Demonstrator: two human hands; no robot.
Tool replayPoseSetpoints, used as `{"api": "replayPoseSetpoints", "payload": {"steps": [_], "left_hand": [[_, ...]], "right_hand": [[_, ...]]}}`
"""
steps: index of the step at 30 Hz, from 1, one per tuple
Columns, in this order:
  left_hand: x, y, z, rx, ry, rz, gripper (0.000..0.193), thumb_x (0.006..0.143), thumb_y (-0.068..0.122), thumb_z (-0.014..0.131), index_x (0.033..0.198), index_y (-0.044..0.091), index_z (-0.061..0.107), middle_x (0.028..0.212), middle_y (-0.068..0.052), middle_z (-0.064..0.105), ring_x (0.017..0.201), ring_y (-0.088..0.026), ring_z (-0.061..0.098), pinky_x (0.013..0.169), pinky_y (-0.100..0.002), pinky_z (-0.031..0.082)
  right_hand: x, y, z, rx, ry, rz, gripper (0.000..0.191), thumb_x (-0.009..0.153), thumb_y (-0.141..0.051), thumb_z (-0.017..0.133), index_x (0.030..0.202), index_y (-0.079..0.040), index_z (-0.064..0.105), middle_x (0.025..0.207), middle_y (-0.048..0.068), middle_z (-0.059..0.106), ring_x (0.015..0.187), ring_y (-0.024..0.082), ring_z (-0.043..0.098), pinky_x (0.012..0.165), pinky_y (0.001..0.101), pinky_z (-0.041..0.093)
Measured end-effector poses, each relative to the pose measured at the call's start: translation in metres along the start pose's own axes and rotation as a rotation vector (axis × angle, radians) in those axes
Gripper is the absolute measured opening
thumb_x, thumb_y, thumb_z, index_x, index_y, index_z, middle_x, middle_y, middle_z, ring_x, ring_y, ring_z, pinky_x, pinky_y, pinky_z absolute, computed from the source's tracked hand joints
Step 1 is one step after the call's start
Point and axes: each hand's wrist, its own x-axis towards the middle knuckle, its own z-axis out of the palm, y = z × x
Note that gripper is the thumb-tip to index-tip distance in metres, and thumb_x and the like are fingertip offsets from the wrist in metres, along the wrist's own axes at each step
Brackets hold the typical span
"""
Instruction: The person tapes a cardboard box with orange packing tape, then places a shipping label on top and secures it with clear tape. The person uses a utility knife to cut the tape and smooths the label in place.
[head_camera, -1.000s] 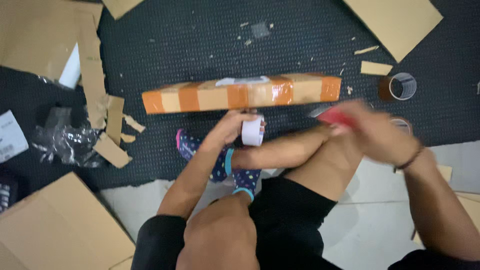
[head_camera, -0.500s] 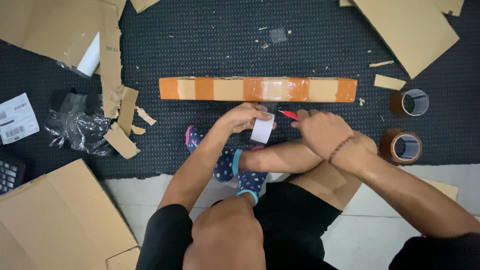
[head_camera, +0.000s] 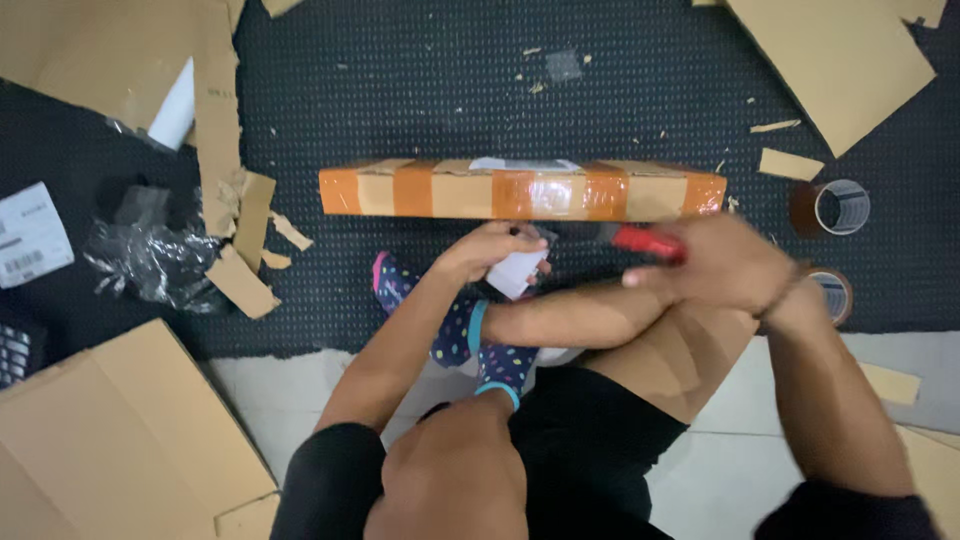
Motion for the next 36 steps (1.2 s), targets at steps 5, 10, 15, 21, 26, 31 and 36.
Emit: {"api": "replayPoseSetpoints", "payload": {"steps": [5,10,15,21,26,31,36], "left_hand": [[-0.002,-0.012,0.002,0.166,-0.013,0.222,0.017,0.093,0.013,0.071,0.103,0.003,0.061,0.094,-0.020,0.073,0.076,-0.023,0.075,0.065,-0.034,0.061],[-0.007,-0.020,-0.014,0.535,0.143,0.200,0.015,0.087,0.013,0.072,0.095,0.003,0.063,0.085,-0.016,0.074,0.068,-0.025,0.070,0.059,-0.037,0.056],[-0.039,-0.044,-0.027,0.811,-0.061,0.753,0.007,0.086,0.003,0.076,0.090,0.006,0.071,0.091,-0.010,0.072,0.087,-0.021,0.070,0.079,-0.030,0.056],[-0.093,-0.081,-0.010,-0.052,-0.193,0.234,0.014,0.093,0.006,0.074,0.101,0.006,0.063,0.089,-0.006,0.068,0.080,-0.013,0.068,0.069,-0.026,0.055],[-0.105,-0.080,-0.008,-0.093,-0.180,0.130,0.017,0.090,0.008,0.072,0.100,0.007,0.058,0.078,-0.013,0.070,0.059,-0.017,0.068,0.043,-0.030,0.051],[-0.105,-0.073,-0.013,-0.120,-0.203,0.108,0.019,0.092,0.009,0.071,0.101,0.005,0.055,0.075,-0.015,0.069,0.055,-0.018,0.066,0.039,-0.032,0.052],[-0.093,-0.082,-0.019,-0.249,-0.254,0.113,0.021,0.094,0.009,0.070,0.104,0.004,0.053,0.076,-0.015,0.068,0.052,-0.019,0.063,0.039,-0.029,0.048]], "right_hand": [[0.048,-0.036,0.027,0.040,0.804,-0.570,0.083,0.076,-0.058,0.082,0.138,-0.008,0.060,0.127,0.016,0.064,0.113,0.038,0.066,0.096,0.0470,0.055],[0.115,-0.046,0.066,-0.247,0.776,-0.369,0.077,0.069,-0.047,0.087,0.134,-0.015,0.060,0.124,0.007,0.067,0.101,0.031,0.070,0.085,0.0502,0.054],[0.132,-0.045,0.044,-0.336,0.717,-0.327,0.066,0.073,-0.037,0.085,0.131,-0.016,0.063,0.116,0.007,0.070,0.099,0.029,0.070,0.081,0.0489,0.055],[0.170,-0.047,0.022,-0.266,0.842,-0.356,0.062,0.070,-0.039,0.086,0.124,-0.020,0.063,0.113,0.006,0.072,0.097,0.030,0.069,0.082,0.0513,0.054],[0.195,-0.051,0.067,-0.284,1.086,-0.335,0.057,0.079,-0.022,0.078,0.134,-0.020,0.060,0.130,0.005,0.066,0.104,0.030,0.070,0.083,0.0513,0.053],[0.178,-0.051,0.133,-0.114,0.875,-0.194,0.051,0.085,-0.012,0.074,0.134,-0.024,0.064,0.134,0.006,0.063,0.101,0.034,0.066,0.085,0.0514,0.053],[0.173,-0.038,0.145,0.069,0.872,-0.300,0.049,0.068,-0.019,0.082,0.115,-0.022,0.069,0.113,0.009,0.064,0.099,0.037,0.069,0.084,0.0534,0.053]]}}
